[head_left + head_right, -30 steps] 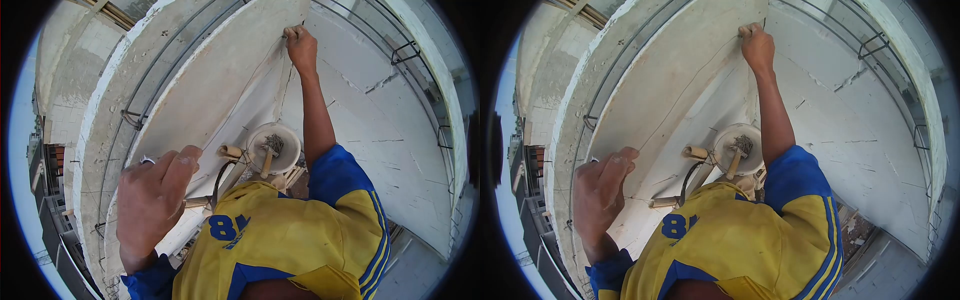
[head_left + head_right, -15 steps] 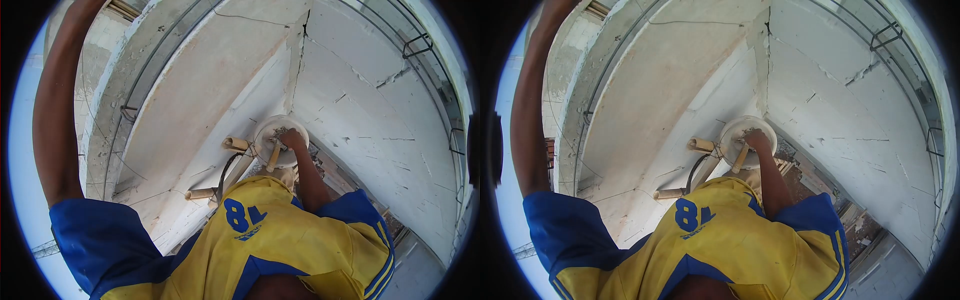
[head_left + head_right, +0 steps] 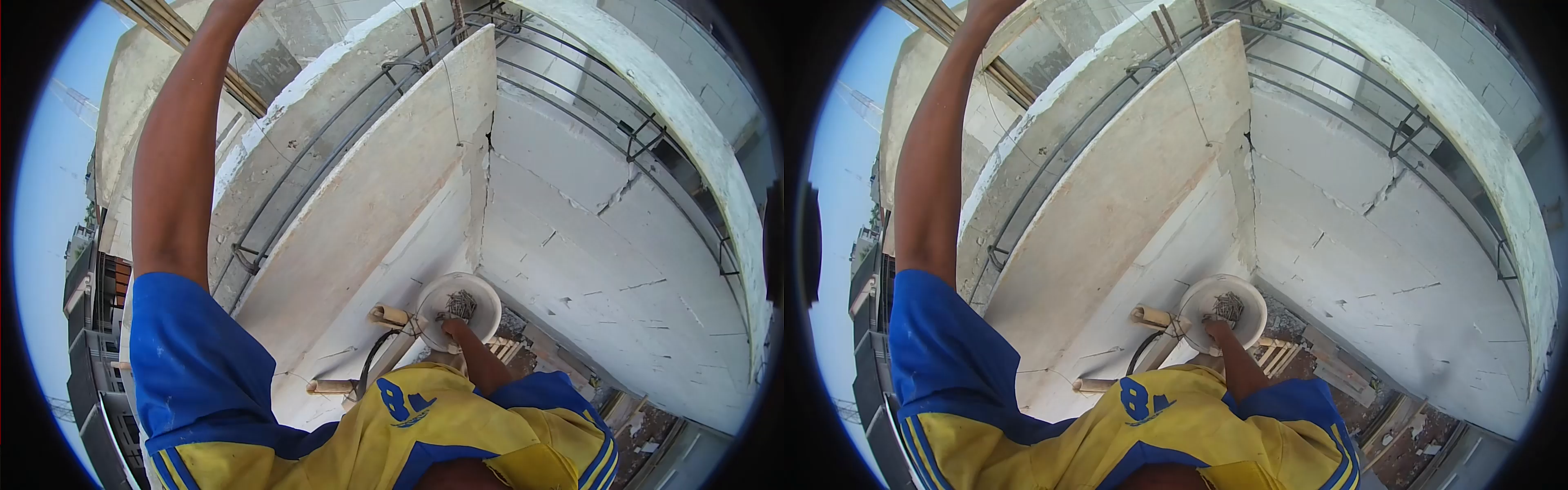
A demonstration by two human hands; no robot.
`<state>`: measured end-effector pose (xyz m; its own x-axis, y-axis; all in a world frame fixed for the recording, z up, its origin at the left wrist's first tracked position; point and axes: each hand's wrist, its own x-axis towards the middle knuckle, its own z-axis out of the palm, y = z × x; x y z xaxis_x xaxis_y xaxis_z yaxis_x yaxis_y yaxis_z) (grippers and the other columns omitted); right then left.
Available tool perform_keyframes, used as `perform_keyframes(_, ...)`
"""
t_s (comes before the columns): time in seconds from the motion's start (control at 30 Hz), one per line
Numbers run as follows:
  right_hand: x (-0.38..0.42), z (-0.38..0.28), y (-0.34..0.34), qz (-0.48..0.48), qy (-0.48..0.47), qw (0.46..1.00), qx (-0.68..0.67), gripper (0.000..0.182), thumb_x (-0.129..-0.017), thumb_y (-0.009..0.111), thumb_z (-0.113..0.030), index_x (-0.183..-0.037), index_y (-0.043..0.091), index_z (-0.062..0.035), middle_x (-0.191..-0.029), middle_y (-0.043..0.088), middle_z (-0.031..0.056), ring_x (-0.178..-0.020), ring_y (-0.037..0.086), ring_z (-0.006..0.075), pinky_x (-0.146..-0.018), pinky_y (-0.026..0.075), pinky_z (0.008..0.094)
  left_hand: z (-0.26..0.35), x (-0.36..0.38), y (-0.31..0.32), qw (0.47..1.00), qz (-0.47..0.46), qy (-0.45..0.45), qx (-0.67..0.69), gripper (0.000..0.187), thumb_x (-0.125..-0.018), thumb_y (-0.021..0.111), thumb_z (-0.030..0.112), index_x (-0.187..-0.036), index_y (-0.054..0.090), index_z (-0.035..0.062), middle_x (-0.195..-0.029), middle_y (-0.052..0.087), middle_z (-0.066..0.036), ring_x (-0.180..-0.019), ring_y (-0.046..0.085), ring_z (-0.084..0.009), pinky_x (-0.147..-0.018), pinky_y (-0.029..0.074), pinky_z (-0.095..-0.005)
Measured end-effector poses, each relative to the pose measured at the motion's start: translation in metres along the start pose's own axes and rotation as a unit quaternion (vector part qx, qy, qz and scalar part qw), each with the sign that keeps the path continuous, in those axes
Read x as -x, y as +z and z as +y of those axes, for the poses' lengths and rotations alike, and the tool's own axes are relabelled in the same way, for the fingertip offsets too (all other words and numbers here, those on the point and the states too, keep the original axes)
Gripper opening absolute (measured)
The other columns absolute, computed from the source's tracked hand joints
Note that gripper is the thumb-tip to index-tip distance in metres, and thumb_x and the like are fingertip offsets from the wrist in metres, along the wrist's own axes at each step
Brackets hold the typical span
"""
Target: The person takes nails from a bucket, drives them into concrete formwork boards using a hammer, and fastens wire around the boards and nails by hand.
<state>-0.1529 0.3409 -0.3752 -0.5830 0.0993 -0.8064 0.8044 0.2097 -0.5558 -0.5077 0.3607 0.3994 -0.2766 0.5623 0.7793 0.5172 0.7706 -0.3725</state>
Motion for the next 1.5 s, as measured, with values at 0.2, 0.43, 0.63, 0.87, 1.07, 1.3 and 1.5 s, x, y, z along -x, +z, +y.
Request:
perform_keyframes(0.2,0.068,0.022,-0.051,-0.067,-0.092,0.991,-0.065,0.027,-0.076,0.074,-0.025,-0.084,0.073,0.0013,-0.083,0.071,0.0157,-0.073,0.068,0.0232,-0.068,0.054,0.0349,-0.069,0.074,0.114,0.962,-0.255,-0.047,0.080,0.065,-0.094,0.042,0.063,-0.112,0.064,0.0039,-0.104,0.065,-0.026,-0.091,0.061,-0.0459,-0.084,0.047,-0.0507)
perform_keyframes(0.43,0.284,-0.058,-0.136,-0.128,-0.136,0.869,-0.457,0.026,-0.084,0.067,-0.011,-0.106,0.059,0.0014,-0.071,0.058,0.0046,-0.060,0.057,0.0161,-0.058,0.048,0.0288,-0.073,0.114,0.176,0.907,-0.334,-0.106,0.234,0.080,-0.093,0.049,0.063,-0.089,0.066,-0.0157,-0.091,0.066,-0.034,-0.093,0.064,-0.0453,-0.084,0.048,-0.0461)
perform_keyframes(0.63,0.267,-0.165,-0.163,0.182,-0.414,0.807,-0.381,0.033,-0.093,0.062,-0.012,-0.117,0.043,-0.0010,-0.079,0.054,0.0051,-0.057,0.056,0.0132,-0.052,0.046,0.0263,-0.066,0.114,0.158,0.908,-0.344,-0.132,0.198,0.080,-0.091,0.052,0.065,-0.092,0.067,-0.0140,-0.090,0.067,-0.032,-0.084,0.065,-0.0386,-0.081,0.048,-0.0441)
perform_keyframes(0.87,0.225,-0.273,-0.168,0.319,-0.492,0.630,-0.510,0.030,-0.095,0.058,-0.012,-0.113,0.040,0.0022,-0.077,0.053,0.0060,-0.053,0.056,0.0128,-0.050,0.046,0.0271,-0.066,0.119,0.164,0.897,-0.333,-0.174,0.235,0.082,-0.088,0.056,0.066,-0.095,0.067,-0.0144,-0.091,0.069,-0.027,-0.082,0.064,-0.0316,-0.080,0.049,-0.0431)
perform_keyframes(1.07,0.222,-0.270,-0.159,0.336,-0.470,0.621,-0.529,0.035,-0.090,0.057,-0.005,-0.117,0.036,0.0021,-0.070,0.054,0.0074,-0.048,0.056,0.0139,-0.046,0.047,0.0292,-0.067,0.119,0.167,0.922,-0.337,-0.096,0.165,0.081,-0.088,0.056,0.066,-0.097,0.067,-0.0135,-0.095,0.069,-0.027,-0.086,0.065,-0.0309,-0.081,0.049,-0.0427)
perform_keyframes(1.3,0.222,-0.260,-0.183,0.296,-0.440,0.712,-0.461,0.035,-0.089,0.060,-0.005,-0.114,0.036,0.0028,-0.069,0.055,0.0057,-0.049,0.056,0.0140,-0.046,0.047,0.0287,-0.049,0.105,0.135,0.874,-0.379,-0.209,0.220,0.078,-0.089,0.057,0.064,-0.097,0.067,-0.0128,-0.092,0.069,-0.027,-0.086,0.065,-0.0298,-0.082,0.049,-0.0430)
perform_keyframes(1.5,0.220,-0.270,-0.182,0.258,-0.424,0.795,-0.349,0.030,-0.088,0.057,-0.004,-0.111,0.038,0.0005,-0.071,0.055,0.0057,-0.049,0.056,0.0132,-0.045,0.047,0.0272,-0.070,0.123,0.176,0.899,-0.365,-0.146,0.194,0.079,-0.090,0.053,0.066,-0.093,0.067,-0.0120,-0.091,0.067,-0.031,-0.085,0.063,-0.0404,-0.081,0.048,-0.0452)
